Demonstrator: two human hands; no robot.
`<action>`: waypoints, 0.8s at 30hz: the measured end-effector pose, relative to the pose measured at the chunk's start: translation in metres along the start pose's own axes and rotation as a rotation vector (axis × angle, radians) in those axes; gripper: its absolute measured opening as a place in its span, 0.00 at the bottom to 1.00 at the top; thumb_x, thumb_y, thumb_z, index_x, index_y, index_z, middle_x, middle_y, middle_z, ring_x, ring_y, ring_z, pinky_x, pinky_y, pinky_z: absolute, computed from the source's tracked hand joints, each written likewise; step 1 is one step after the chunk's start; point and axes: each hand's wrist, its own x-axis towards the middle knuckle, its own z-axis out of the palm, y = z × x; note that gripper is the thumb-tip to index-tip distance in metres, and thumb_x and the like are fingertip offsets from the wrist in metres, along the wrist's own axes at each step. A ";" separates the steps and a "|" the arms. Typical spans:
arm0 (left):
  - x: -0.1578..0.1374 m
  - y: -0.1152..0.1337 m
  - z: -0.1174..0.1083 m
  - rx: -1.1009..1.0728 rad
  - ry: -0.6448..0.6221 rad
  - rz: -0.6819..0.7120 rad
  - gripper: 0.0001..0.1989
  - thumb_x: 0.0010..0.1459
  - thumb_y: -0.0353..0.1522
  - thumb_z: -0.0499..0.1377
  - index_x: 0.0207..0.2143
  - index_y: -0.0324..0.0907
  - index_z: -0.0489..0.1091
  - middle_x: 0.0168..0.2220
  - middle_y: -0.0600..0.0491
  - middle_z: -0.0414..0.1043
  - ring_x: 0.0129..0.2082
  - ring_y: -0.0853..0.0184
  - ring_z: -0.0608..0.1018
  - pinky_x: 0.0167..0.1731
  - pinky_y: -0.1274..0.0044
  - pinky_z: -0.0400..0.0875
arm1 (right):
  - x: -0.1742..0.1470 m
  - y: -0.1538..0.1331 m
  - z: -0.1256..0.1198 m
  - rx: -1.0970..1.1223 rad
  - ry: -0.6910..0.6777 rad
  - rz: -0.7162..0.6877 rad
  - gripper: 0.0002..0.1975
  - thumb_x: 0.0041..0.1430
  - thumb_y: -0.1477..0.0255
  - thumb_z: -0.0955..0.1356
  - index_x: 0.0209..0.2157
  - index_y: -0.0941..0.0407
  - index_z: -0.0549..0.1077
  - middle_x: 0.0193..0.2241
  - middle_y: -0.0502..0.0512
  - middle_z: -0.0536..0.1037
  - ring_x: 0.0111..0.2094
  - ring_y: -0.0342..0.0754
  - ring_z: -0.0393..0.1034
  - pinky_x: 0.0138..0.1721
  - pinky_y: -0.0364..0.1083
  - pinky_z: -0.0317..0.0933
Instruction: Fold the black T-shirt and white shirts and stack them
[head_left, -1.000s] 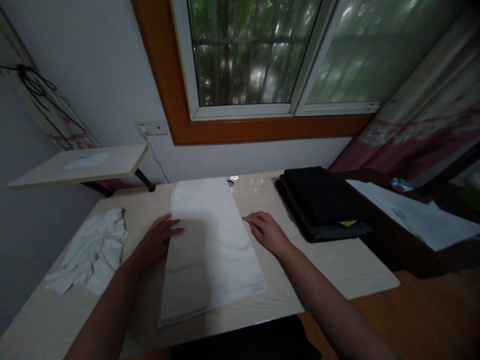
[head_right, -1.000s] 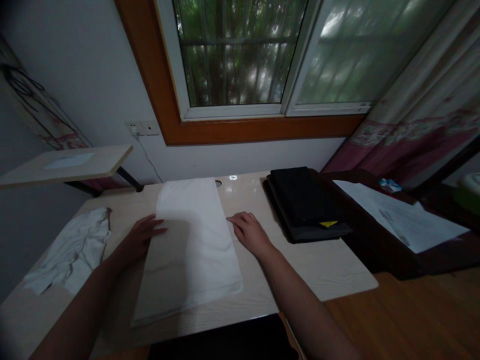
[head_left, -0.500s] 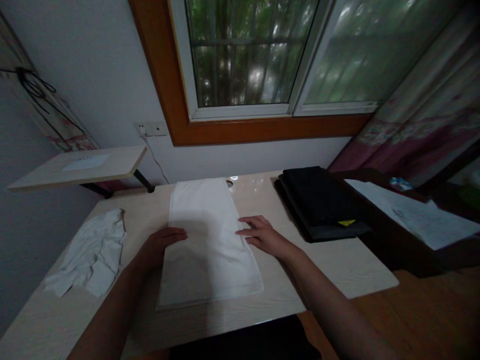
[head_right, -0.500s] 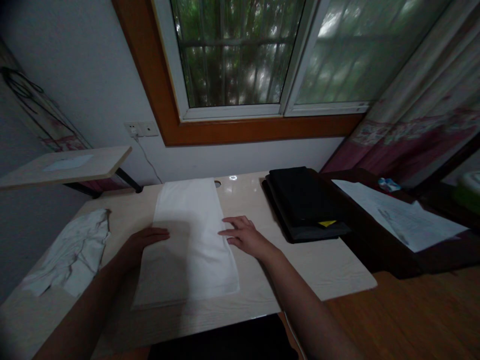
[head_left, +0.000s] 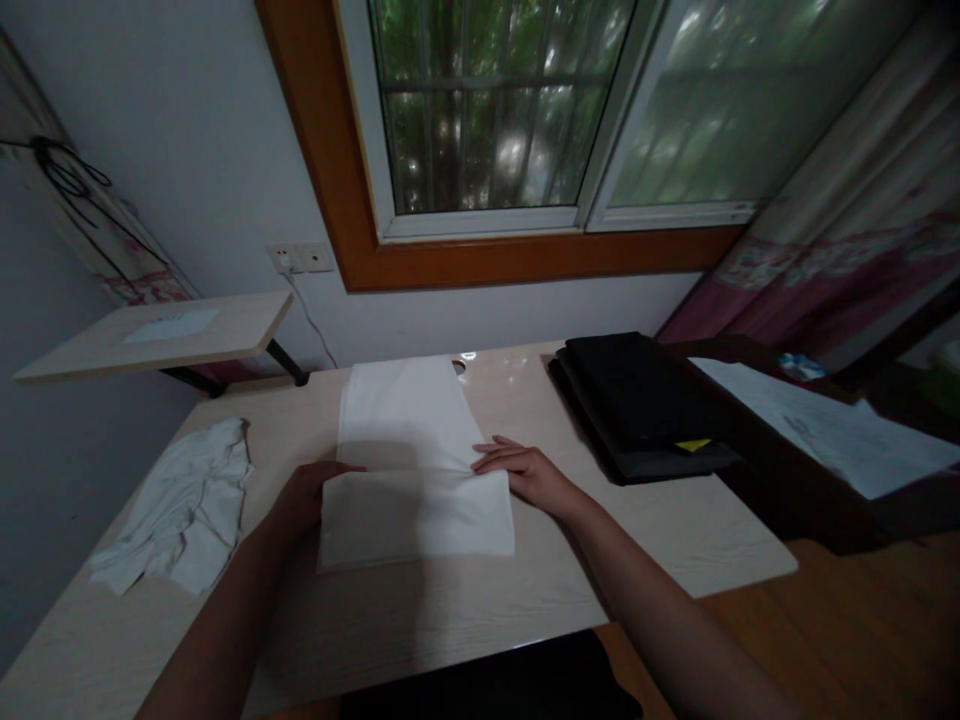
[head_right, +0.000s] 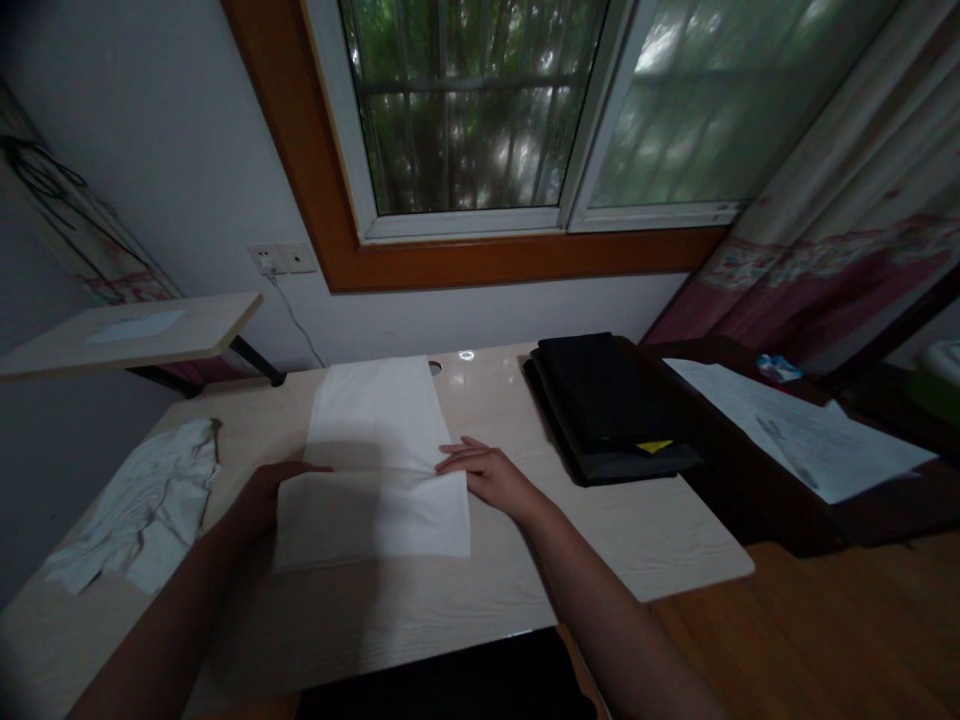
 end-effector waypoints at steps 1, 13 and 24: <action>0.000 0.003 -0.001 -0.025 -0.008 -0.007 0.14 0.59 0.39 0.61 0.45 0.49 0.81 0.44 0.50 0.83 0.45 0.56 0.83 0.47 0.68 0.77 | 0.000 -0.001 -0.001 0.037 0.011 0.027 0.13 0.69 0.60 0.67 0.45 0.49 0.81 0.44 0.55 0.84 0.55 0.54 0.74 0.67 0.65 0.49; -0.010 0.051 -0.001 -0.409 -0.242 -0.246 0.13 0.56 0.36 0.58 0.36 0.44 0.82 0.37 0.51 0.83 0.38 0.56 0.83 0.40 0.68 0.77 | -0.002 -0.016 -0.001 0.393 -0.007 0.379 0.21 0.58 0.52 0.73 0.28 0.58 0.79 0.26 0.51 0.78 0.28 0.45 0.70 0.34 0.44 0.64; -0.038 0.081 0.003 -0.351 -0.489 -0.481 0.19 0.56 0.43 0.61 0.47 0.47 0.80 0.51 0.52 0.80 0.54 0.53 0.78 0.56 0.67 0.70 | -0.014 -0.017 -0.004 0.787 -0.418 0.591 0.18 0.52 0.57 0.78 0.31 0.58 0.79 0.26 0.47 0.74 0.25 0.39 0.65 0.31 0.40 0.59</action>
